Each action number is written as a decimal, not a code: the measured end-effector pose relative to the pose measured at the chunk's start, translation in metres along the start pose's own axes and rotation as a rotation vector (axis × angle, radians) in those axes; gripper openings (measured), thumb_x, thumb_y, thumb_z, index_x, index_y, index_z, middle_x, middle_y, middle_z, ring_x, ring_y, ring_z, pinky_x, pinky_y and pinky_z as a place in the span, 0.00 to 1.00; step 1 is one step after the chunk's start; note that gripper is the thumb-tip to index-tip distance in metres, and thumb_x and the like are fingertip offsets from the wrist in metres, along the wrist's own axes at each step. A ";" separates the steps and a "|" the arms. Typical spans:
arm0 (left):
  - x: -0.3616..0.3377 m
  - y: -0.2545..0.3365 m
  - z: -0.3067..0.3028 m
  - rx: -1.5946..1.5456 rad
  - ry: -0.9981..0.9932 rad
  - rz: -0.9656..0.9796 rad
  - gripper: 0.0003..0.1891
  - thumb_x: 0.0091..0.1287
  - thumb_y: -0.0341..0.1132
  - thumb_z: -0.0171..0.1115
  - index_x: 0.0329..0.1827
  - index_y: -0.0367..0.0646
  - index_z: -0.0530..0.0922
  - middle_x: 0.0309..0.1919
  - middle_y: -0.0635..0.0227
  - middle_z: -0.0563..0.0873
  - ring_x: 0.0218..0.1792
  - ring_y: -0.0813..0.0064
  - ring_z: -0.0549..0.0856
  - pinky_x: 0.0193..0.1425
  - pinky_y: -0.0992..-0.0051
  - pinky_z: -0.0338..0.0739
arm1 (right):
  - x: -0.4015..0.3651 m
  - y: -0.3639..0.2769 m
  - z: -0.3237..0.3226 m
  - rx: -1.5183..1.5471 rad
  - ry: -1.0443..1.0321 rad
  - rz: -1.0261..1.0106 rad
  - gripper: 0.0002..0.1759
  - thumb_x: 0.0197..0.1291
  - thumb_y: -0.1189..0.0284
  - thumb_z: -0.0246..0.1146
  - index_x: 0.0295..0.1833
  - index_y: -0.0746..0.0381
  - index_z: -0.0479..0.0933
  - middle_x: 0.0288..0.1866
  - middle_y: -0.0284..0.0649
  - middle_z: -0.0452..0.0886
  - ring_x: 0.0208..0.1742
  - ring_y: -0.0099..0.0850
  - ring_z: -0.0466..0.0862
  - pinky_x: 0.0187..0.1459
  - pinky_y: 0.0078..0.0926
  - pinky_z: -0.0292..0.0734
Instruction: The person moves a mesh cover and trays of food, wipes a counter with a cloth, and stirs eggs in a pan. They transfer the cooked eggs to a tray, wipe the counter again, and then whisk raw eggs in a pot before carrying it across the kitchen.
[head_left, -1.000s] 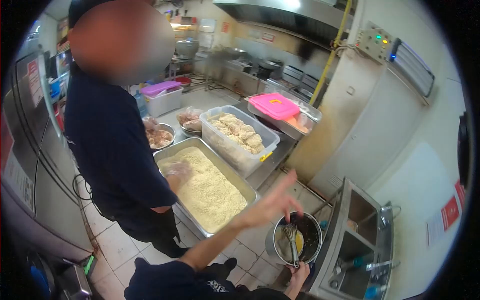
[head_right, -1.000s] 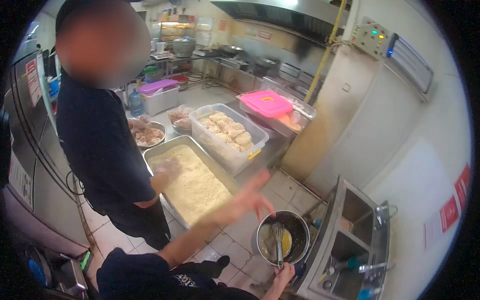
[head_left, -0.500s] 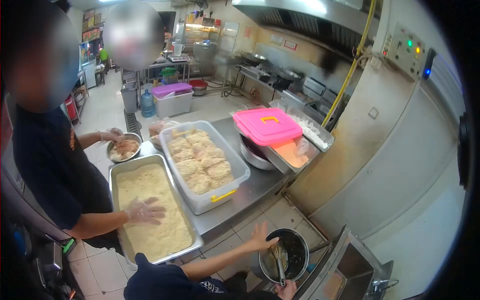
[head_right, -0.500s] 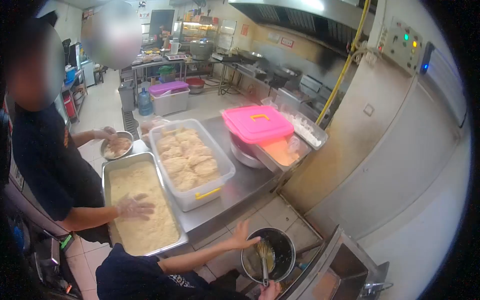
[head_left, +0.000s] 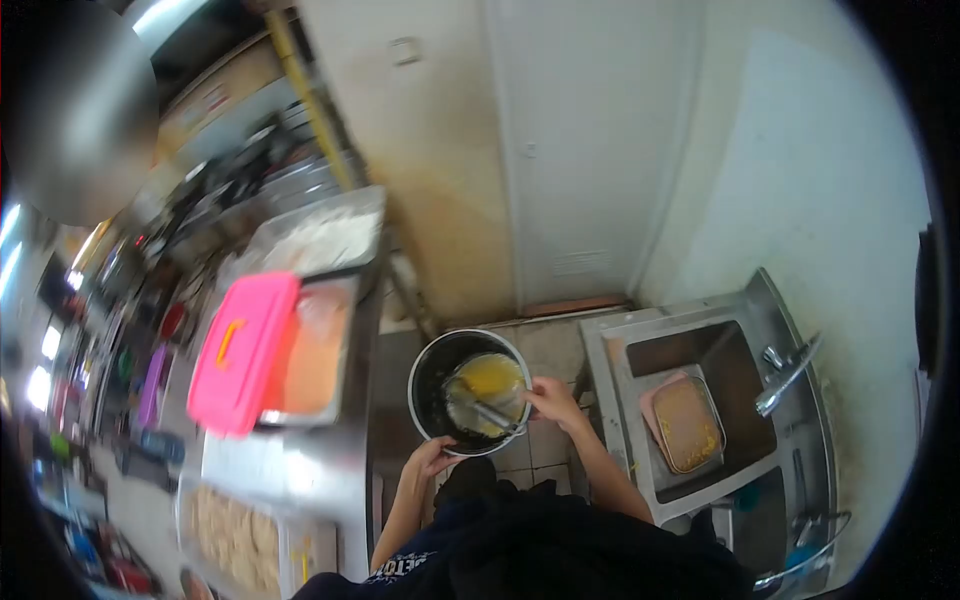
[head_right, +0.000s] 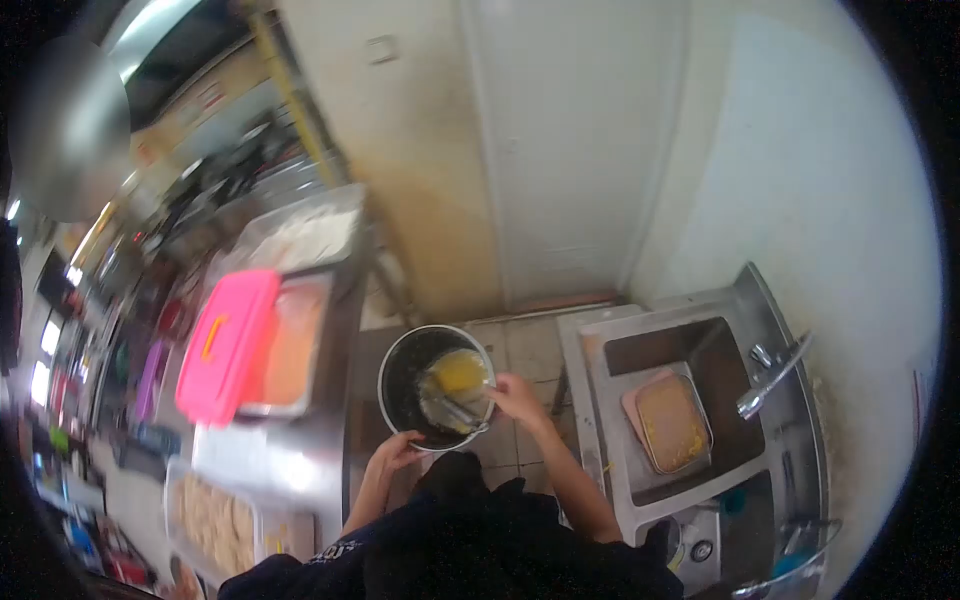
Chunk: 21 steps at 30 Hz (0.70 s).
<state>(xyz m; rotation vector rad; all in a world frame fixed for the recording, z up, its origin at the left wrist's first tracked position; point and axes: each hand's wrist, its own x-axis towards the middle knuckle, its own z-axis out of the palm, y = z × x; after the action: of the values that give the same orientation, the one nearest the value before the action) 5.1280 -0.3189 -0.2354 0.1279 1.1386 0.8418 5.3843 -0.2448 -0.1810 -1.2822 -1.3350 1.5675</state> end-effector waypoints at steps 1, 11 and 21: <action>0.018 0.015 0.012 0.045 -0.020 -0.034 0.14 0.55 0.22 0.48 0.46 0.30 0.66 0.44 0.52 0.74 0.43 0.61 0.77 0.44 0.66 0.79 | 0.030 0.001 -0.014 -0.066 -0.030 0.007 0.12 0.53 0.65 0.58 0.31 0.65 0.73 0.21 0.33 0.74 0.19 0.23 0.74 0.19 0.20 0.68; 0.202 0.163 0.049 0.240 0.065 -0.031 0.07 0.54 0.23 0.47 0.35 0.30 0.67 0.39 0.51 0.75 0.40 0.59 0.77 0.44 0.60 0.77 | 0.280 -0.140 -0.133 -0.028 0.304 -0.154 0.19 0.56 0.58 0.54 0.47 0.60 0.68 0.36 0.36 0.78 0.36 0.23 0.77 0.37 0.22 0.70; 0.356 0.261 0.134 0.326 -0.181 -0.170 0.07 0.55 0.25 0.50 0.37 0.36 0.70 0.35 0.59 0.75 0.39 0.64 0.76 0.37 0.64 0.78 | 0.478 -0.226 -0.204 -0.882 0.681 -0.615 0.28 0.53 0.60 0.55 0.59 0.56 0.59 0.56 0.48 0.68 0.55 0.37 0.70 0.50 0.37 0.67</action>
<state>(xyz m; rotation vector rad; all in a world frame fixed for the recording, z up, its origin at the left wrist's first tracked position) 5.1586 0.1351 -0.3128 0.3649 1.0915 0.4795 5.4343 0.3087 -0.0705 -1.4746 -1.7444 0.0410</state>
